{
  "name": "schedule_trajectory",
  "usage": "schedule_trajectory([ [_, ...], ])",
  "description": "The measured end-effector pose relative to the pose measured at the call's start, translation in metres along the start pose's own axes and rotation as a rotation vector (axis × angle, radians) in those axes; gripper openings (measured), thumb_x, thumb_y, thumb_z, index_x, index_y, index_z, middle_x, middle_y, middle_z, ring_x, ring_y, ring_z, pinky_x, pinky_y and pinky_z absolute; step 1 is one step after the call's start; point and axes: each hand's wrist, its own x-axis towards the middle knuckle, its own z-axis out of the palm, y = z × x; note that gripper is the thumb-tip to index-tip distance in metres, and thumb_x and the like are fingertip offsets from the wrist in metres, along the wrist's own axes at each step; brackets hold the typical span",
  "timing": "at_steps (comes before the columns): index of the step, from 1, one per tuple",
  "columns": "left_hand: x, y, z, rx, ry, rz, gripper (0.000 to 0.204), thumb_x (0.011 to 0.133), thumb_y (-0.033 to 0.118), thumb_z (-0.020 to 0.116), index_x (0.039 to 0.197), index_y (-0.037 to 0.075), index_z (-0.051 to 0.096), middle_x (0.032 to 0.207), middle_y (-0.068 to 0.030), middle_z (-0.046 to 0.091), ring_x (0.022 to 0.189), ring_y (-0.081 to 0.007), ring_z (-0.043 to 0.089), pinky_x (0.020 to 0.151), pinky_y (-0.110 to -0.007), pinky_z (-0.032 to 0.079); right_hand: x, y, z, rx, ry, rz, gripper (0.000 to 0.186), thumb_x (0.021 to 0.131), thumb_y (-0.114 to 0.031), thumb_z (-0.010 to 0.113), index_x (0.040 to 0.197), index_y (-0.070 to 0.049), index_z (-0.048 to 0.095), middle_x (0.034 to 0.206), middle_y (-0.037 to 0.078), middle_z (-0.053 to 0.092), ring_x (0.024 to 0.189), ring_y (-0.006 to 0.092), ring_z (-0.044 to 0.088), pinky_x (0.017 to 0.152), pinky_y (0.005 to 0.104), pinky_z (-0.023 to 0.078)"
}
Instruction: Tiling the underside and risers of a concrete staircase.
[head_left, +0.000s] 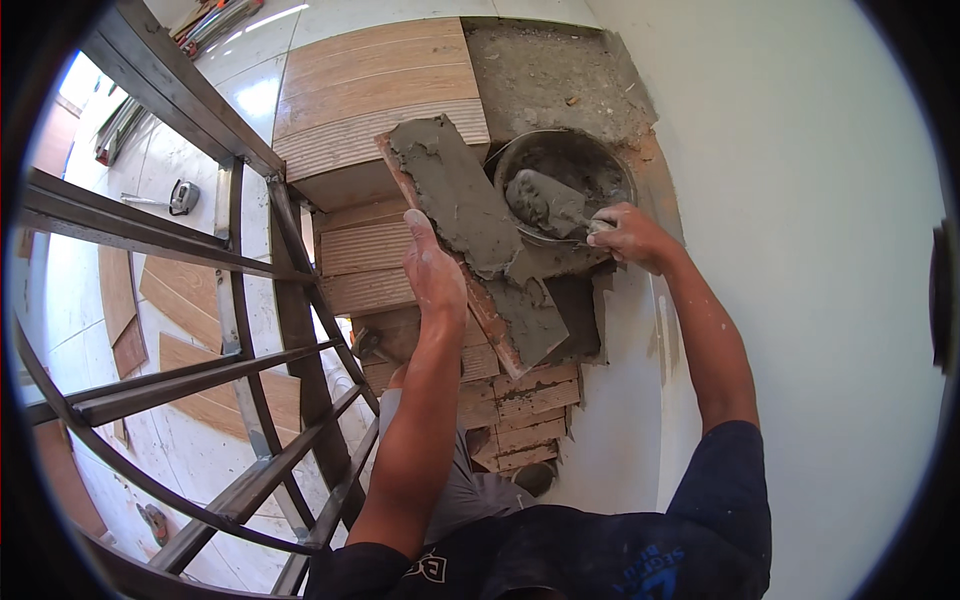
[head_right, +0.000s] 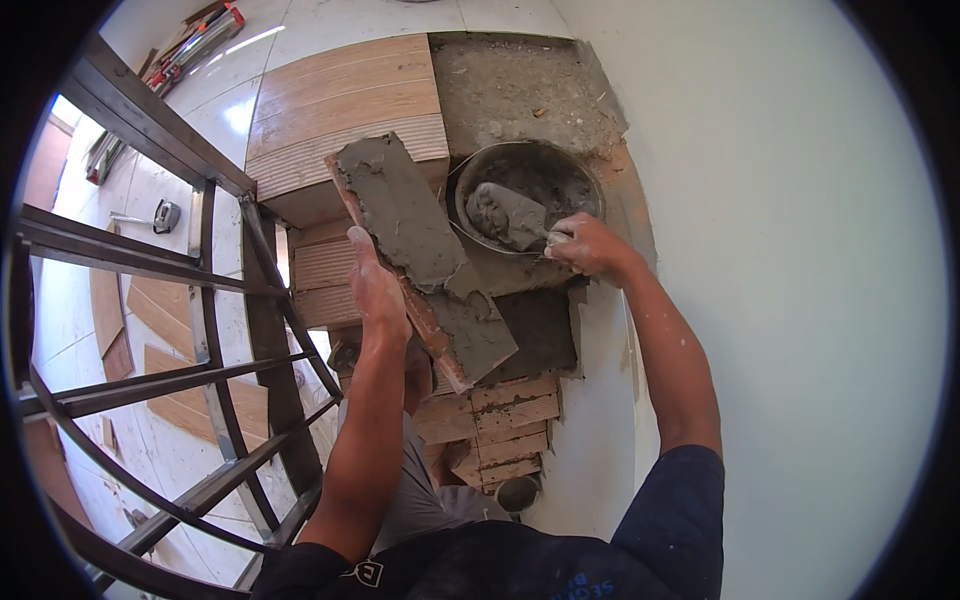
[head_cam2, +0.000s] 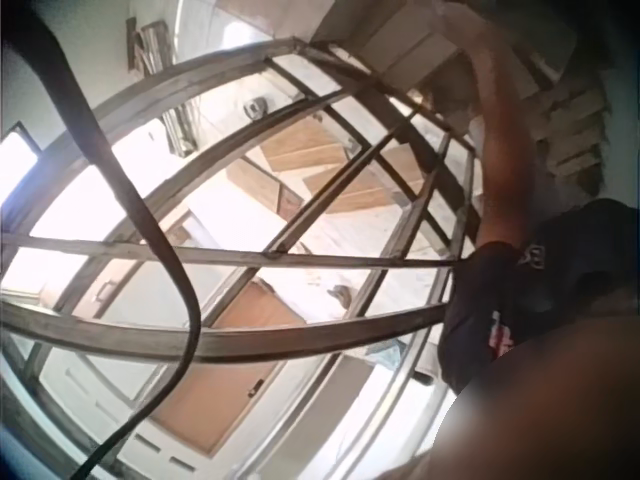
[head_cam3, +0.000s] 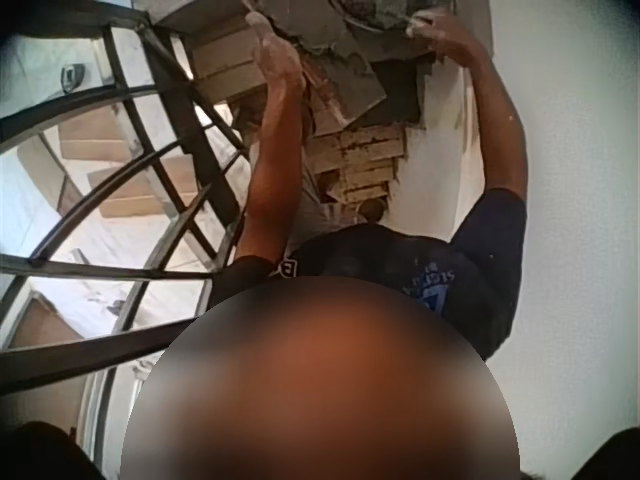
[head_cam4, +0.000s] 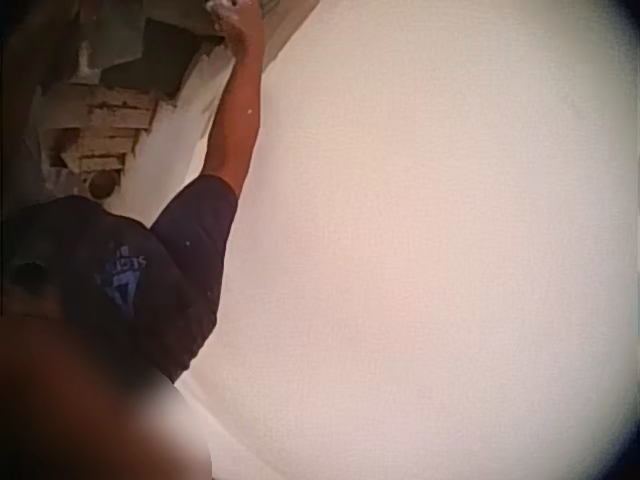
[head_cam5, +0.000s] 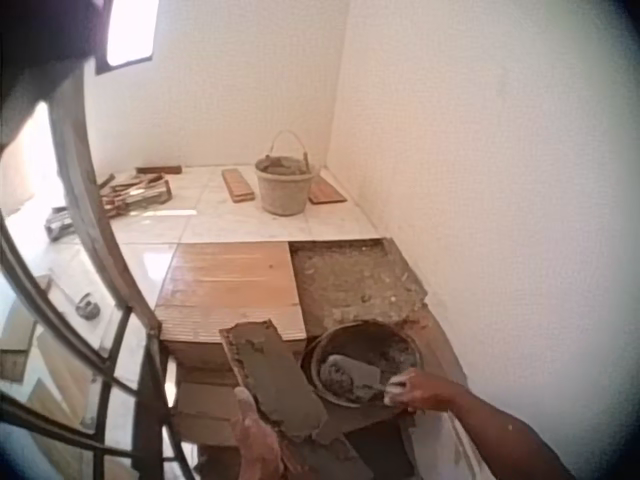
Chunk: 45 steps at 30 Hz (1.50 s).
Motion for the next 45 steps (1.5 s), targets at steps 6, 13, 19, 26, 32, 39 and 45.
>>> schedule_trajectory([
  [6,0.003,-0.008,-0.004,-0.236,-0.053,-0.107,0.075,0.107,0.062,0.041,0.136,-0.006,0.057,0.127,-0.0119,0.065,0.110,-0.0240,0.062,0.097,-0.039,0.050,-0.073,-0.015,0.027,0.369,0.286,0.258,0.038,0.088,-0.024,0.073,0.115,0.002,0.068,0.101,0.021,0.069,0.080,0.0292,0.069,0.074,0.0407,0.055],
  [13,-0.008,-0.008,0.010,-0.331,-0.088,-0.243,0.077,0.107,0.063,0.039,0.145,-0.003,0.049,0.137,-0.0145,0.060,0.117,-0.0301,0.063,0.102,-0.045,0.051,-0.147,-0.039,0.107,-0.024,0.891,-0.278,0.041,0.083,-0.011,0.076,0.119,0.006,0.064,0.105,0.026,0.069,0.090,0.0386,0.071,0.080,0.0423,0.057],
  [19,-0.022,-0.025,0.023,-0.415,-0.098,-0.408,0.075,0.107,0.065,0.035,0.141,0.000,0.052,0.131,-0.0159,0.062,0.112,-0.0345,0.066,0.096,-0.052,0.055,-0.166,-0.023,0.133,-0.088,0.849,-0.427,0.038,0.076,-0.001,0.078,0.111,0.006,0.065,0.101,0.025,0.067,0.080,0.0424,0.067,0.071,0.0461,0.056],
  [26,-0.029,-0.024,0.028,-0.399,-0.173,-0.544,0.072,0.107,0.063,0.035,0.142,0.003,0.051,0.131,-0.0165,0.063,0.111,-0.0345,0.066,0.095,-0.053,0.055,-0.207,0.025,0.125,-0.261,0.820,-0.317,0.036,0.076,0.001,0.079,0.110,0.004,0.066,0.105,0.023,0.067,0.090,0.0408,0.066,0.075,0.0469,0.056],
  [32,-0.028,-0.021,0.029,-0.351,-0.145,-0.470,0.072,0.107,0.063,0.037,0.141,0.002,0.054,0.128,-0.0142,0.065,0.114,-0.0309,0.064,0.097,-0.049,0.054,-0.248,0.022,0.077,-0.133,0.811,-0.043,0.032,0.084,-0.004,0.067,0.113,0.009,0.062,0.093,0.022,0.060,0.080,0.0396,0.062,0.072,0.0430,0.052],
  [39,-0.022,-0.037,0.030,-0.028,-0.177,-0.343,0.082,0.104,0.070,0.041,0.131,-0.005,0.064,0.120,-0.0091,0.067,0.107,-0.0221,0.060,0.097,-0.038,0.048,-0.259,-0.067,-0.022,-0.062,0.334,0.056,0.022,0.091,-0.014,0.073,0.106,0.001,0.066,0.075,0.015,0.060,0.066,0.0340,0.059,0.063,0.0398,0.048],
  [45,-0.039,-0.037,0.033,0.229,-0.330,-0.333,0.085,0.106,0.067,0.038,0.129,-0.010,0.064,0.115,-0.0132,0.067,0.105,-0.0203,0.056,0.098,-0.035,0.044,-0.234,-0.102,-0.059,-0.397,0.072,-0.179,0.024,0.094,-0.027,0.073,0.091,-0.004,0.069,0.076,0.015,0.067,0.068,0.0386,0.063,0.062,0.0445,0.051],
])
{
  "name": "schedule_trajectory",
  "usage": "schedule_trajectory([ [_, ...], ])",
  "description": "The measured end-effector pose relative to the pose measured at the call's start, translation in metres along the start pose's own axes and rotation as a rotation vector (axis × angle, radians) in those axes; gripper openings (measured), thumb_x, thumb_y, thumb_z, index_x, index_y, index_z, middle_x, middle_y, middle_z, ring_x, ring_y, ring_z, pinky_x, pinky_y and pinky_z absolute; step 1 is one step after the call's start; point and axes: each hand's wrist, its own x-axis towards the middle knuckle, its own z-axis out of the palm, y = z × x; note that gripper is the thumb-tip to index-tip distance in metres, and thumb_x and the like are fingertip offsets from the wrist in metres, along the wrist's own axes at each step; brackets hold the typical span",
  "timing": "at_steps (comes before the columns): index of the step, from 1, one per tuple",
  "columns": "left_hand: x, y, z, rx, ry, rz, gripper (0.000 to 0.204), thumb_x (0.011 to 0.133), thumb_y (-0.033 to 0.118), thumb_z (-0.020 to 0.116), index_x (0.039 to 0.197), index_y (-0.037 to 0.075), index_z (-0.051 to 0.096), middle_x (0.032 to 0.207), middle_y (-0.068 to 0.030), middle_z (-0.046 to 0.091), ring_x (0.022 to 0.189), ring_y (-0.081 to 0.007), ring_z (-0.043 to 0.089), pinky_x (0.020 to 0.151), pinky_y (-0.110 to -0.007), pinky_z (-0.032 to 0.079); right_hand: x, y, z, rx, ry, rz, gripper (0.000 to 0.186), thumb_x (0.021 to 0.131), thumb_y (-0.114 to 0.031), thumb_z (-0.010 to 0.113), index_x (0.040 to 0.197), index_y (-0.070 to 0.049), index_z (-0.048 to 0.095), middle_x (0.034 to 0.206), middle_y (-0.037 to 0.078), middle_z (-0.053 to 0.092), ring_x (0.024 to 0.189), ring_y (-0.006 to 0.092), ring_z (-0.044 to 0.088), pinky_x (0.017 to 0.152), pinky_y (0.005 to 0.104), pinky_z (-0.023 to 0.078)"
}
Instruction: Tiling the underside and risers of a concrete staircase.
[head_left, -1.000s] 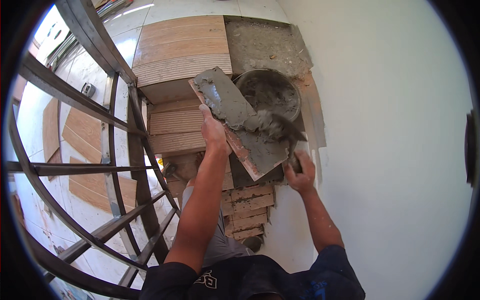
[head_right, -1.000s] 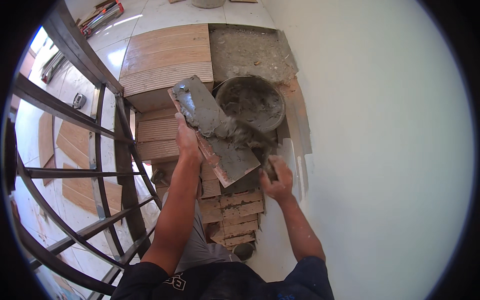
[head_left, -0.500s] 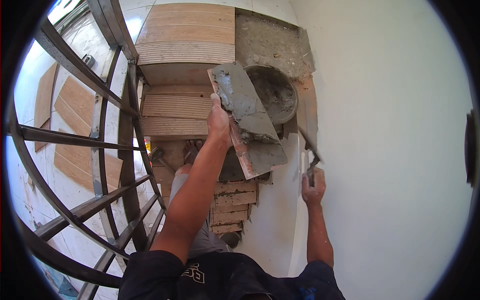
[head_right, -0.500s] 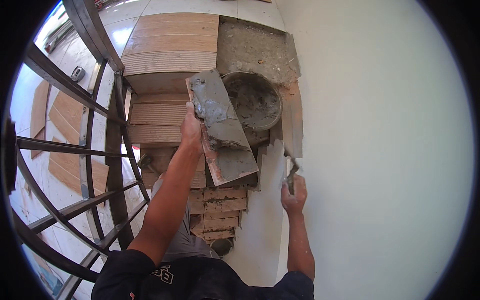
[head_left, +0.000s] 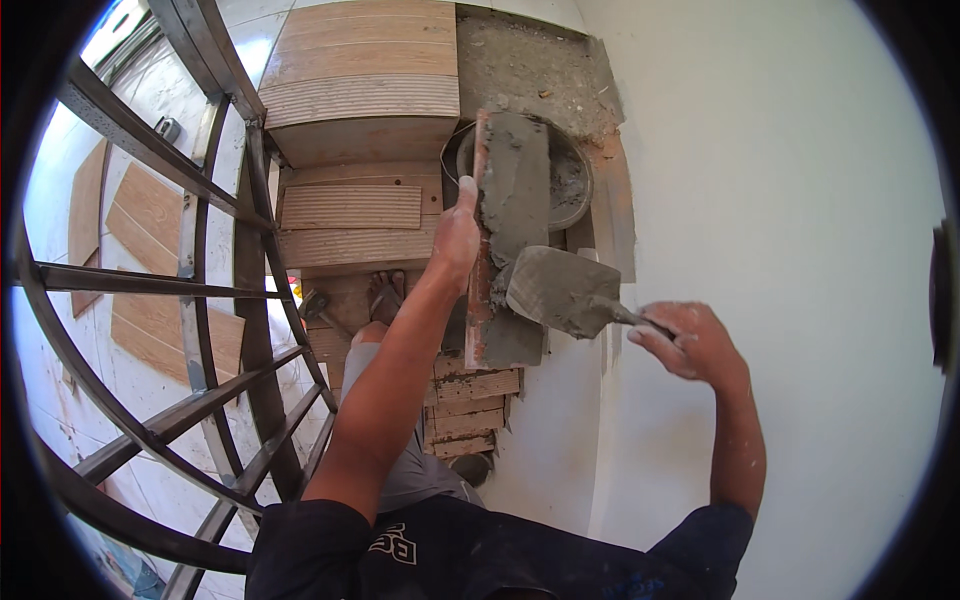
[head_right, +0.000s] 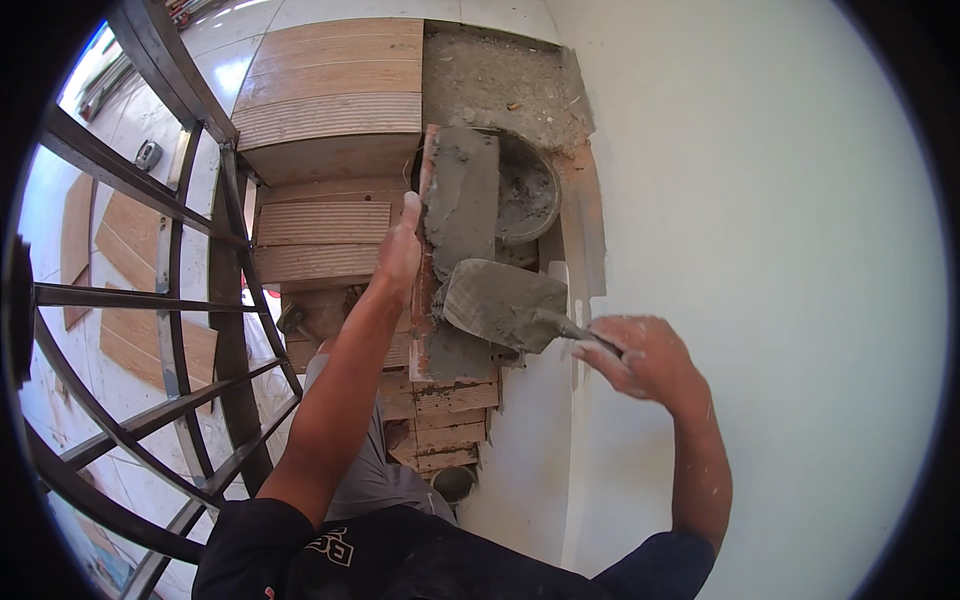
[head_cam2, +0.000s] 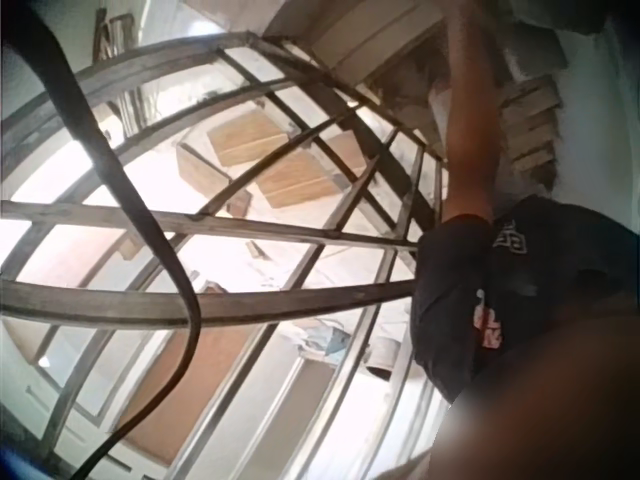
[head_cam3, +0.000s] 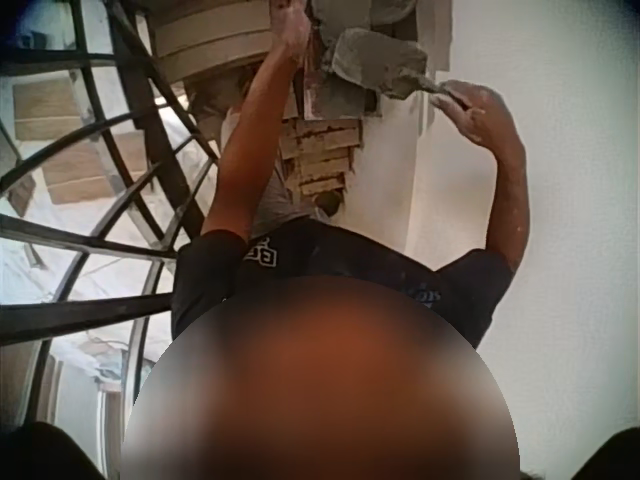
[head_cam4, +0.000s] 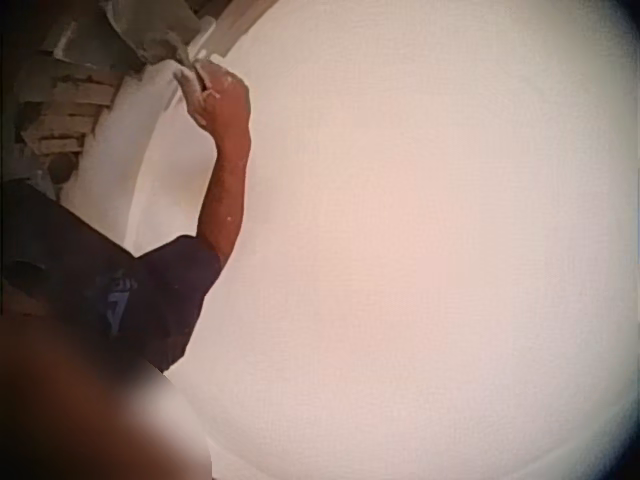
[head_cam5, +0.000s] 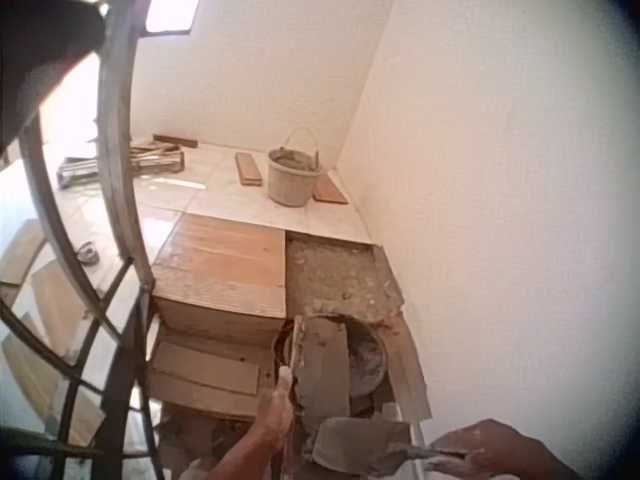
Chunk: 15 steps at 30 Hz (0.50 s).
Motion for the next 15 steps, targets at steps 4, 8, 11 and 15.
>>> schedule_trajectory([
  [4,-0.010,-0.007,0.008,0.115,-0.074,0.045,0.086,0.106,0.067,0.036,0.125,-0.012,0.064,0.110,-0.0134,0.066,0.102,-0.0195,0.053,0.097,-0.035,0.044,0.029,0.010,0.001,-0.112,0.010,0.034,0.027,0.092,-0.032,0.073,0.084,-0.007,0.068,0.074,0.015,0.066,0.070,0.0388,0.064,0.063,0.0464,0.051],
  [8,-0.012,-0.014,0.008,0.146,-0.197,0.040,0.087,0.106,0.068,0.036,0.119,-0.013,0.065,0.107,-0.0122,0.066,0.098,-0.0193,0.052,0.095,-0.035,0.044,0.046,0.017,0.000,-0.164,0.181,0.025,0.030,0.093,-0.034,0.072,0.083,-0.006,0.068,0.074,0.015,0.065,0.071,0.0388,0.064,0.065,0.0478,0.051],
  [11,-0.013,-0.016,0.007,0.173,-0.210,0.028,0.086,0.106,0.068,0.037,0.114,-0.013,0.066,0.102,-0.0105,0.065,0.096,-0.0189,0.051,0.093,-0.035,0.044,0.050,0.018,-0.009,-0.090,0.136,0.186,0.030,0.095,-0.033,0.069,0.086,-0.004,0.068,0.076,0.016,0.067,0.072,0.0390,0.063,0.064,0.0462,0.050],
  [15,-0.013,-0.018,0.006,0.139,-0.166,0.058,0.085,0.105,0.068,0.039,0.108,-0.012,0.066,0.095,-0.0077,0.062,0.091,-0.0179,0.048,0.088,-0.034,0.044,0.044,0.008,-0.012,0.255,0.018,0.488,0.042,0.101,-0.042,0.063,0.090,-0.002,0.069,0.066,0.010,0.060,0.059,0.0246,0.057,0.057,0.0362,0.047],
])
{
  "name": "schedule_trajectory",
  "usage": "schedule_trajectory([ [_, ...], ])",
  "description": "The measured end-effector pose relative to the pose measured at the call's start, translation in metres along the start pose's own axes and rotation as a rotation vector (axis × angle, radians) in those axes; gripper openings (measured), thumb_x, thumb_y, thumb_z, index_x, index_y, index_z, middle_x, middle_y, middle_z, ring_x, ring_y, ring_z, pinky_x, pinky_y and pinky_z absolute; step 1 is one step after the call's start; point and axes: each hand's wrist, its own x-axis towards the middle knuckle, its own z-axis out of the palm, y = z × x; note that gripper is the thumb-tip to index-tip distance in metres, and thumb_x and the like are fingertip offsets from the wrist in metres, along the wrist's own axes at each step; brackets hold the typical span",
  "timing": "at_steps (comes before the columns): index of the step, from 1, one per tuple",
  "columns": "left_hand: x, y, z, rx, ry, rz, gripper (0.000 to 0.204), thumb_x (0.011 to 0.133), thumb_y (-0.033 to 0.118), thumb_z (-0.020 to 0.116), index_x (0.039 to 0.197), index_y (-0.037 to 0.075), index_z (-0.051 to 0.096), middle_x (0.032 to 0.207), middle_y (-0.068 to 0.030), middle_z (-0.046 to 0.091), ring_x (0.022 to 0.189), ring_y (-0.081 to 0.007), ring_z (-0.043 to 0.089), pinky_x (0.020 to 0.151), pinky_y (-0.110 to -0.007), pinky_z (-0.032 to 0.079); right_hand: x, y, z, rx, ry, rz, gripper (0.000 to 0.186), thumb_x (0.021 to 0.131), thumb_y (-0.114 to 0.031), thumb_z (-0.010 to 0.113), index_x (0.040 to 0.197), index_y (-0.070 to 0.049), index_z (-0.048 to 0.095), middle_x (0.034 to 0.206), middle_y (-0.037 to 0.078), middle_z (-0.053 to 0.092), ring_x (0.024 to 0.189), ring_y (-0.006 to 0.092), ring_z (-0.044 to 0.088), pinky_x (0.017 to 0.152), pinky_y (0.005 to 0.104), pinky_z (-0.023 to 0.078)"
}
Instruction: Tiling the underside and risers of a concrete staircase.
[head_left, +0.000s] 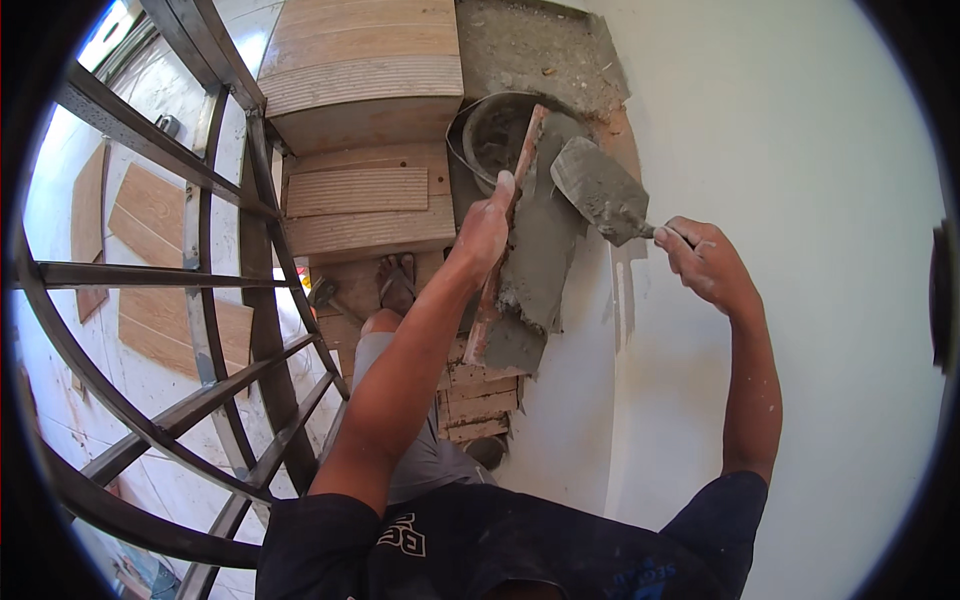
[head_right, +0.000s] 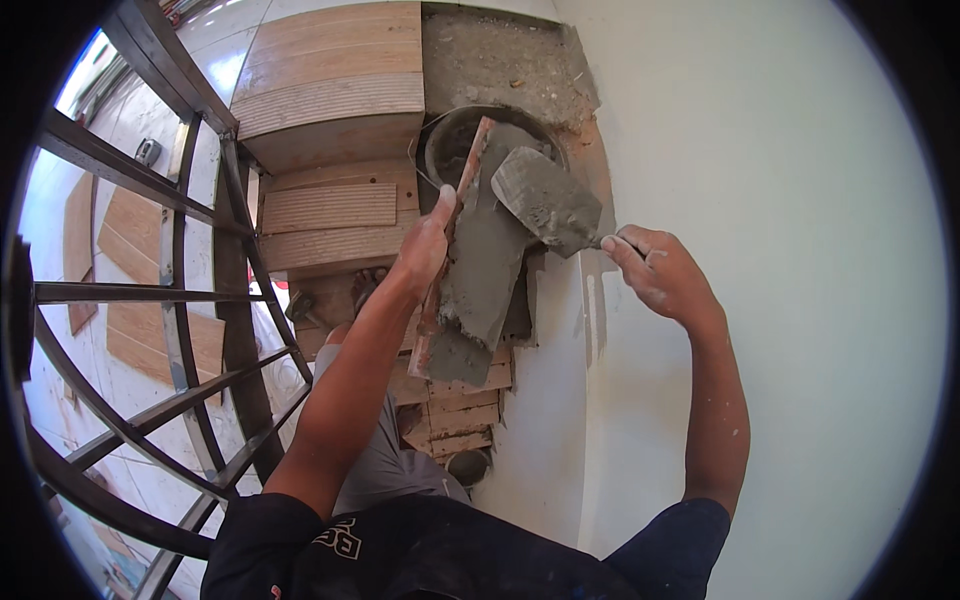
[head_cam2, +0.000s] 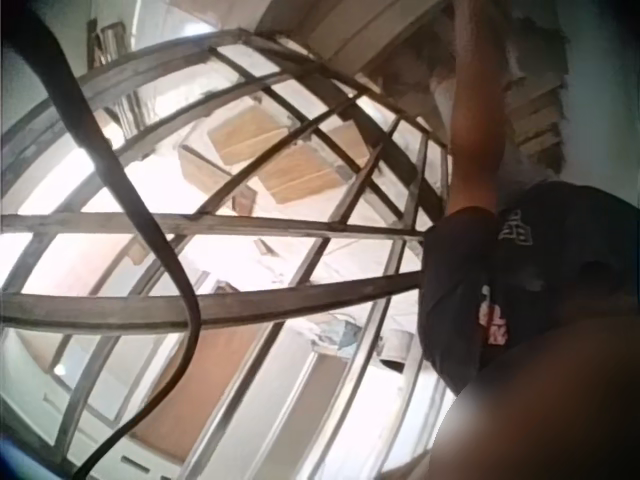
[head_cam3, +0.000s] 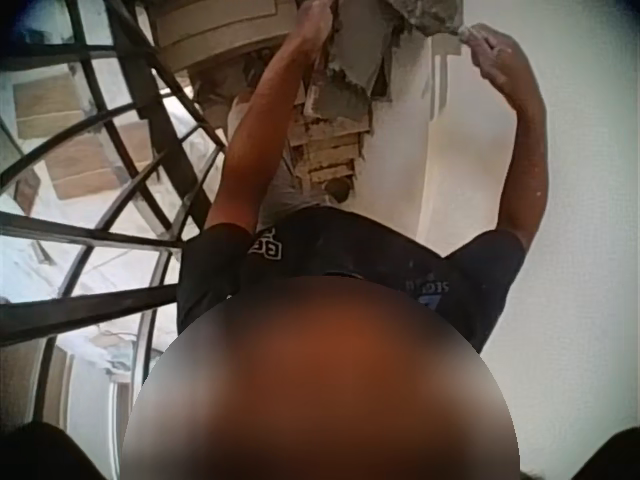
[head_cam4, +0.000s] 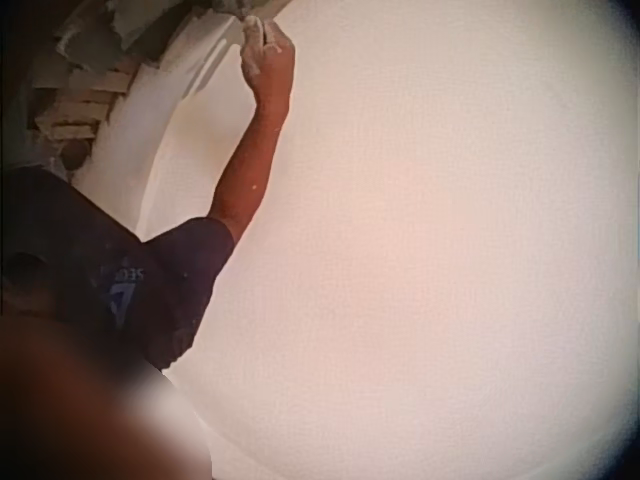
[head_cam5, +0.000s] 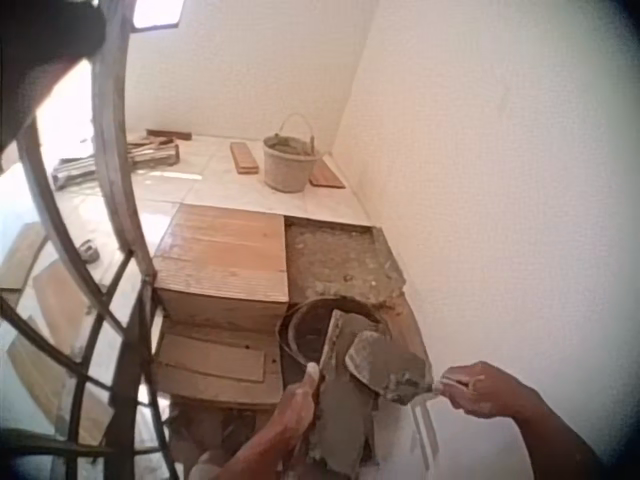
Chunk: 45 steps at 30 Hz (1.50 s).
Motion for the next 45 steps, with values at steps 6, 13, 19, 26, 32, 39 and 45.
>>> schedule_trajectory([
  [6,0.008,-0.001,-0.001,-0.005,0.094,0.009,0.084,0.103,0.070,0.044,0.098,-0.012,0.065,0.087,-0.0047,0.056,0.084,-0.0168,0.044,0.079,-0.033,0.042,-0.032,-0.009,0.016,0.365,-0.412,0.194,0.048,0.105,-0.044,0.056,0.083,-0.002,0.065,0.062,0.001,0.051,0.054,0.0111,0.046,0.051,0.0288,0.040],
  [13,0.003,0.003,-0.003,-0.033,0.202,-0.062,0.083,0.102,0.070,0.044,0.093,-0.009,0.067,0.083,-0.0020,0.055,0.078,-0.0153,0.045,0.071,-0.034,0.042,-0.056,-0.013,0.025,0.337,-0.574,0.216,0.048,0.105,-0.046,0.055,0.081,-0.004,0.063,0.060,0.001,0.052,0.052,0.0120,0.049,0.052,0.0298,0.042],
  [19,-0.007,0.006,-0.002,-0.010,0.247,-0.117,0.086,0.102,0.072,0.042,0.107,-0.010,0.068,0.091,-0.0066,0.061,0.085,-0.0190,0.051,0.079,-0.036,0.045,-0.068,-0.020,0.029,0.187,-0.564,0.207,0.042,0.105,-0.041,0.054,0.084,-0.005,0.065,0.057,0.001,0.050,0.052,0.0132,0.047,0.054,0.0308,0.042],
  [26,-0.012,0.004,-0.003,-0.034,0.276,-0.136,0.090,0.103,0.070,0.042,0.126,-0.014,0.062,0.116,-0.0146,0.065,0.103,-0.0243,0.056,0.095,-0.038,0.046,-0.085,-0.017,0.038,0.005,-0.485,-0.049,0.042,0.108,-0.038,0.053,0.092,-0.001,0.068,0.065,0.020,0.057,0.064,0.0373,0.059,0.067,0.0441,0.050],
  [32,-0.008,-0.003,-0.007,-0.150,0.249,-0.140,0.089,0.100,0.069,0.051,0.137,-0.011,0.057,0.132,-0.0170,0.064,0.115,-0.0254,0.063,0.098,-0.037,0.050,-0.114,-0.010,0.050,-0.114,-0.391,-0.040,0.038,0.105,-0.036,0.057,0.089,-0.003,0.067,0.071,0.021,0.062,0.067,0.0431,0.061,0.065,0.0485,0.050],
  [39,-0.017,0.007,-0.001,-0.272,0.224,-0.140,0.081,0.102,0.065,0.051,0.139,-0.007,0.057,0.132,-0.0147,0.065,0.112,-0.0251,0.065,0.099,-0.038,0.051,-0.150,0.009,0.100,-0.010,0.016,-0.230,0.027,0.100,-0.027,0.066,0.087,-0.003,0.065,0.072,0.020,0.063,0.068,0.0439,0.062,0.062,0.0498,0.049],
  [45,-0.024,0.018,0.001,-0.319,0.275,-0.123,0.082,0.103,0.067,0.045,0.134,-0.007,0.059,0.124,-0.0152,0.067,0.108,-0.0289,0.066,0.095,-0.043,0.053,-0.179,0.028,0.135,-0.024,0.086,-0.201,0.017,0.093,-0.017,0.073,0.094,0.000,0.068,0.081,0.017,0.069,0.073,0.0409,0.067,0.063,0.0452,0.053],
])
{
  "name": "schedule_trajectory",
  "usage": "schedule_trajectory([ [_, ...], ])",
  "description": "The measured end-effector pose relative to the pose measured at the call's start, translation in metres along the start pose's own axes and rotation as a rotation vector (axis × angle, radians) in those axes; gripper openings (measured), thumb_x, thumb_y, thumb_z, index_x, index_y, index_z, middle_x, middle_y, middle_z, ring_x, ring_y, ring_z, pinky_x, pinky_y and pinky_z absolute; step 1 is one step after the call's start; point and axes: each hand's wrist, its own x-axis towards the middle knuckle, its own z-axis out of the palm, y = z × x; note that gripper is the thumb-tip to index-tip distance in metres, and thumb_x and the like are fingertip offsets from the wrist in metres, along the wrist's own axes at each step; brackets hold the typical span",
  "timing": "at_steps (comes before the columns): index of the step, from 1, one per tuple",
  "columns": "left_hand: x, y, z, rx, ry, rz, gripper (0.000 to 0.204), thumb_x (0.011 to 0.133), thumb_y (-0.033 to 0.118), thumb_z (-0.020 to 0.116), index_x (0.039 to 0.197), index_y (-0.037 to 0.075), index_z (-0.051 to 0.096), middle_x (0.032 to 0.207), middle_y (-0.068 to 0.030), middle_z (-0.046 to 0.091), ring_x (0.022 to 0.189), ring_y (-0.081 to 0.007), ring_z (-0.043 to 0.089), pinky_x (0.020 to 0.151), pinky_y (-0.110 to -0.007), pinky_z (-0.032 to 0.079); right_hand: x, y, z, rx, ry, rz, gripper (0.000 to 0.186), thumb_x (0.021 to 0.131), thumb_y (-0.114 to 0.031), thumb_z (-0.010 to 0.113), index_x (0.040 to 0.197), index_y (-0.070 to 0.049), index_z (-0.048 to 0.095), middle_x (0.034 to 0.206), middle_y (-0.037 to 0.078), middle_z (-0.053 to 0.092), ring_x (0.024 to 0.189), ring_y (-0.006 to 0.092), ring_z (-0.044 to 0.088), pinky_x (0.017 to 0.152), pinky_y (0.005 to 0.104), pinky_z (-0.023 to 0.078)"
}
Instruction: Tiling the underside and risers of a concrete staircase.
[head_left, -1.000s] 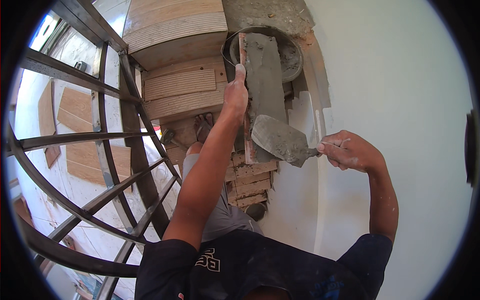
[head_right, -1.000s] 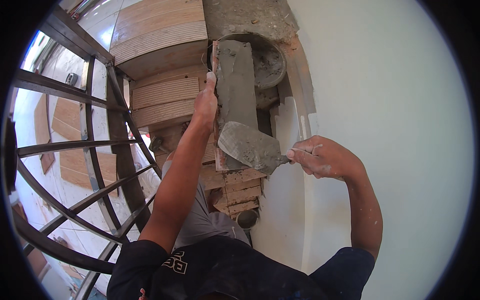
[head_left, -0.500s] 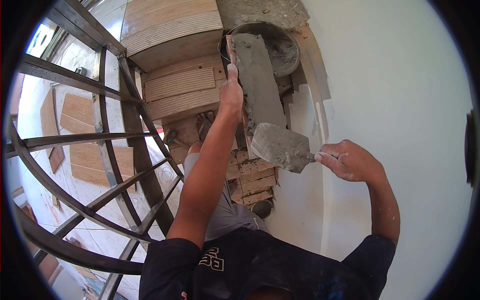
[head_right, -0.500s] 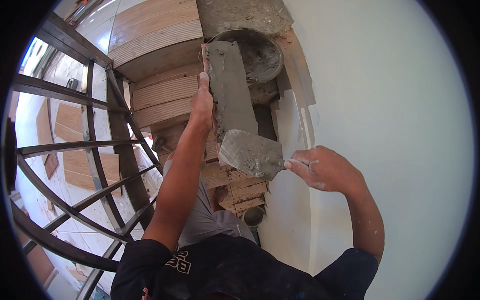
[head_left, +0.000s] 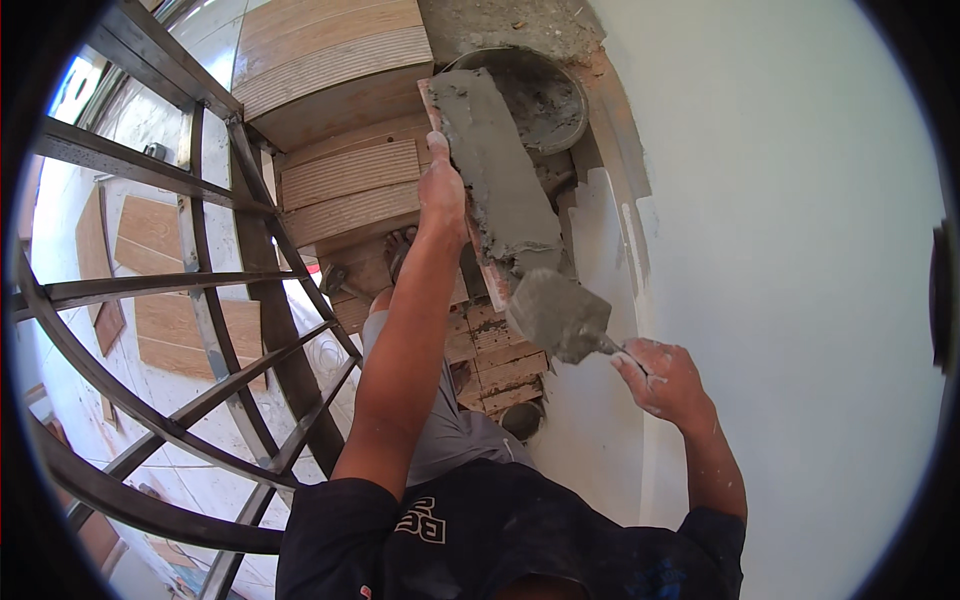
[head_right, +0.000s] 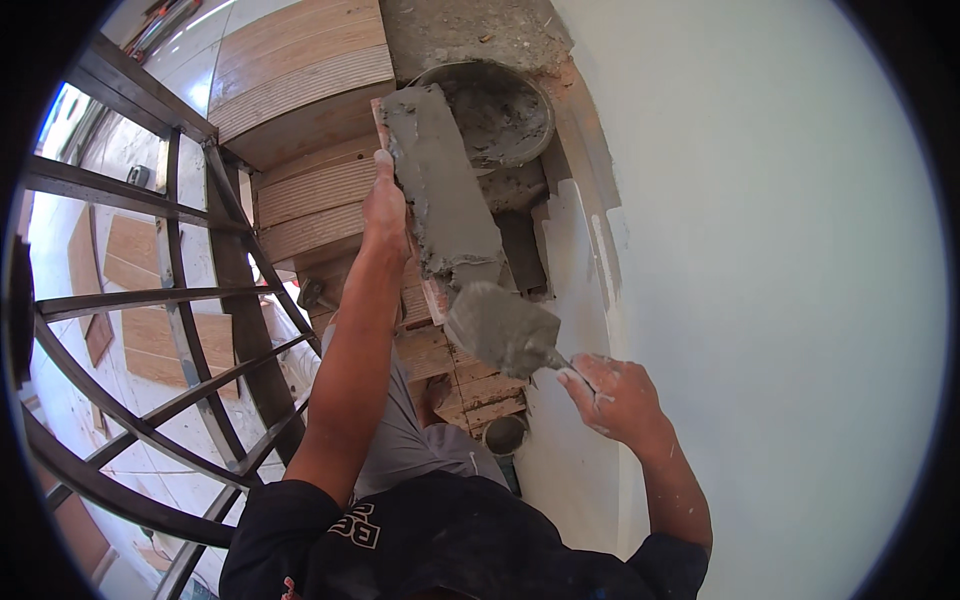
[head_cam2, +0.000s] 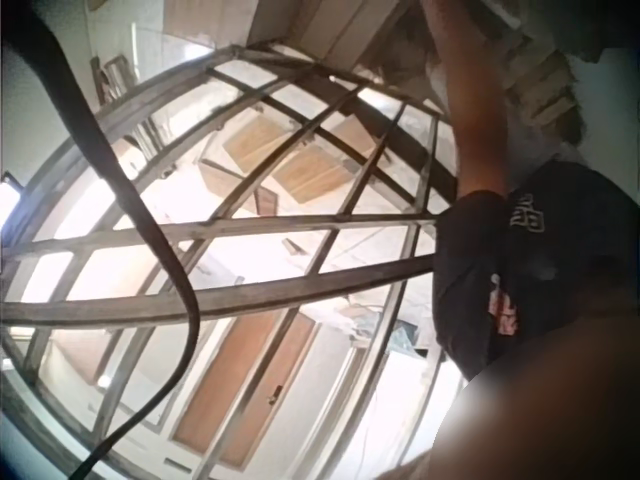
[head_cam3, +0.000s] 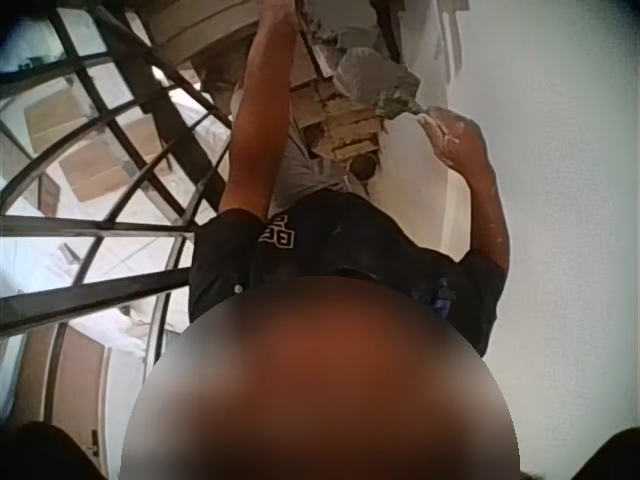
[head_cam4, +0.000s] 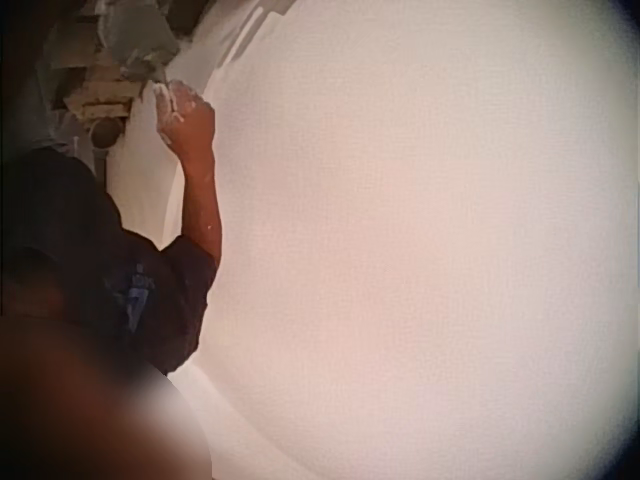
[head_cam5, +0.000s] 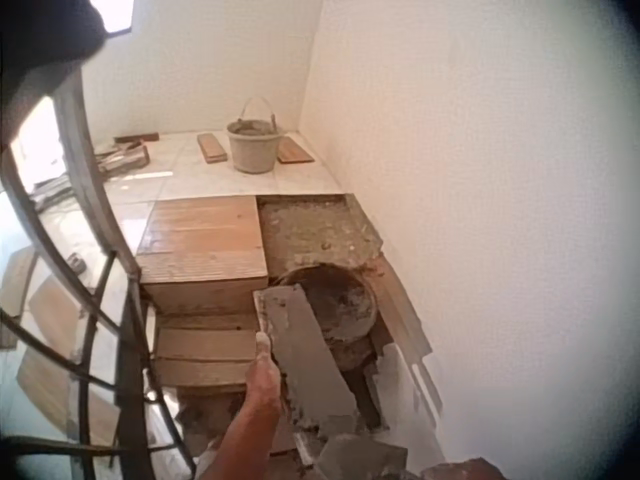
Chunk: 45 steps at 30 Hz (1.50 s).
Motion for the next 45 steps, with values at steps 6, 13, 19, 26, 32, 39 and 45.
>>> schedule_trajectory([
  [6,0.020,-0.002,-0.014,-0.058,-0.028,-0.045,0.077,0.105,0.062,0.048,0.145,-0.003,0.052,0.136,-0.0146,0.063,0.117,-0.0272,0.064,0.100,-0.040,0.053,-0.020,0.016,-0.024,-0.027,-0.028,-0.024,0.016,0.088,-0.015,0.077,0.094,-0.001,0.071,0.088,0.018,0.073,0.075,0.0396,0.069,0.064,0.0440,0.055],
  [13,0.029,-0.017,-0.020,0.062,-0.069,-0.003,0.086,0.102,0.070,0.045,0.133,-0.009,0.060,0.127,-0.0141,0.066,0.109,-0.0257,0.063,0.094,-0.041,0.051,0.044,0.000,-0.069,-0.154,0.048,-0.098,0.017,0.088,-0.018,0.076,0.092,-0.002,0.071,0.086,0.016,0.072,0.074,0.0389,0.068,0.064,0.0445,0.054],
  [19,0.013,-0.011,-0.015,0.305,0.011,0.055,0.088,0.101,0.072,0.045,0.127,-0.011,0.064,0.120,-0.0143,0.067,0.103,-0.0229,0.061,0.092,-0.039,0.050,0.088,-0.012,-0.087,-0.377,-0.037,-0.052,0.027,0.096,-0.028,0.070,0.086,-0.003,0.067,0.074,0.017,0.066,0.067,0.0413,0.061,0.063,0.0463,0.050],
  [26,0.008,0.005,-0.018,0.152,-0.029,0.050,0.086,0.101,0.070,0.049,0.139,-0.006,0.059,0.132,-0.0142,0.065,0.113,-0.0242,0.064,0.098,-0.039,0.051,0.080,-0.008,-0.093,0.173,-0.476,0.381,0.035,0.103,-0.031,0.059,0.085,-0.002,0.067,0.060,0.007,0.059,0.052,0.0203,0.056,0.055,0.0338,0.048],
  [32,0.009,0.002,-0.018,0.053,-0.053,0.068,0.080,0.104,0.065,0.047,0.139,-0.006,0.057,0.130,-0.0139,0.066,0.112,-0.0248,0.064,0.098,-0.039,0.051,0.040,0.007,-0.074,0.089,-0.377,0.284,0.028,0.099,-0.027,0.065,0.091,-0.001,0.072,0.061,0.003,0.058,0.053,0.0137,0.055,0.054,0.0301,0.046],
  [39,0.013,-0.004,-0.015,-0.133,-0.143,-0.005,0.070,0.107,0.059,0.045,0.142,-0.002,0.055,0.133,-0.0127,0.063,0.112,-0.0252,0.064,0.097,-0.040,0.053,0.034,0.033,-0.054,0.358,-0.328,0.353,0.023,0.097,-0.022,0.065,0.089,-0.001,0.072,0.061,0.002,0.058,0.057,0.0123,0.055,0.055,0.0296,0.045],
  [45,0.020,-0.008,-0.023,-0.156,-0.291,-0.017,0.063,0.109,0.055,0.042,0.141,0.003,0.057,0.128,-0.0109,0.066,0.110,-0.0242,0.065,0.098,-0.039,0.053,0.044,0.061,-0.056,0.363,-0.275,0.535,0.029,0.099,-0.023,0.063,0.080,-0.002,0.067,0.062,0.001,0.058,0.053,0.0109,0.053,0.052,0.0289,0.043],
])
